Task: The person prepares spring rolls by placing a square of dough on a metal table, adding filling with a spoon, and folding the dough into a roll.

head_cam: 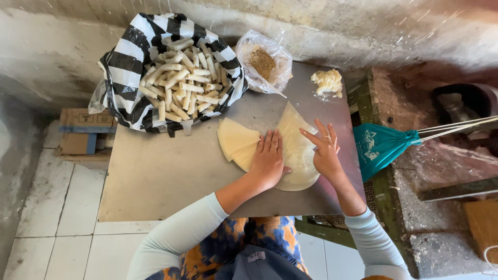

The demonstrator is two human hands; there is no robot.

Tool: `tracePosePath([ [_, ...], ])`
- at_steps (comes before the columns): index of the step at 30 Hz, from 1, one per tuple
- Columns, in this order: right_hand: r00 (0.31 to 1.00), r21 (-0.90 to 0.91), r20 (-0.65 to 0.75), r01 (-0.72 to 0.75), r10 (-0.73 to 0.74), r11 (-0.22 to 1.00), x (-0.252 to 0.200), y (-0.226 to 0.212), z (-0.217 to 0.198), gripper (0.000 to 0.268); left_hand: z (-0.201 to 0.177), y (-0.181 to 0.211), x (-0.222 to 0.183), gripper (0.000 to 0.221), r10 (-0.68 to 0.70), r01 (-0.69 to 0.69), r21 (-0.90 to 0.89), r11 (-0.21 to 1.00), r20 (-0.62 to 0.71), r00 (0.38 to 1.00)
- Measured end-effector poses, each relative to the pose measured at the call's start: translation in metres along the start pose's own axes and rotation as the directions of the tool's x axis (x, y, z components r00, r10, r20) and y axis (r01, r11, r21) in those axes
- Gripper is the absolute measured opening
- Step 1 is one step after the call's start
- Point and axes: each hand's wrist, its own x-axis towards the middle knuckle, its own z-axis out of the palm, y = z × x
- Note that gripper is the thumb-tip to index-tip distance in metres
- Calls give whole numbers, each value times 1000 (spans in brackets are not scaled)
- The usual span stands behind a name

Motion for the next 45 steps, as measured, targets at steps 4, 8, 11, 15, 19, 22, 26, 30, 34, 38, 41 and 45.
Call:
tracePosePath([
  [4,999,-241,-18,30,-35,970,-1,0,3,95,-2,1,0,108,-3,3,-5,1000,14,1000],
  [8,979,-596,13,170,-202,785,-4,-6,4,80,-3,1,1,107,-2,2,7,1000,5,1000],
  [11,945,-902,116,230,-307,366,-3,-15,9,69,-2,2,2,107,-25,25,23,999,16,1000],
  [15,916,-919,374,346,-142,-189,-10,-27,2,39,0,3,1,107,-27,25,80,996,24,999],
  [19,889,-878,439,394,-128,-271,-18,-25,-15,38,2,0,1,109,-3,3,95,995,-4,1000],
  [22,899,-929,365,335,-243,-156,-22,-16,-25,65,6,-1,0,108,5,-4,109,994,-14,1000],
  [26,957,-731,146,274,-250,625,-32,-3,-42,70,8,-3,0,107,24,-23,104,994,-7,1000],
  [30,991,-441,-41,93,-124,892,-38,-8,-37,80,8,-1,2,108,-7,7,54,999,-1,1000],
  [34,988,-308,-77,103,-133,946,-38,-15,-15,91,3,-1,1,108,2,-2,43,999,-3,1000],
  [38,987,-379,-58,119,-152,918,-31,-15,-10,89,0,1,2,109,-5,5,26,1000,5,1000],
  [41,990,-454,-11,123,-143,882,-25,-17,-5,88,0,1,1,107,-1,1,40,999,-4,1000],
  [45,963,-709,3,193,-270,678,-23,-12,3,77,3,-1,0,107,2,-2,42,999,-17,1000],
])
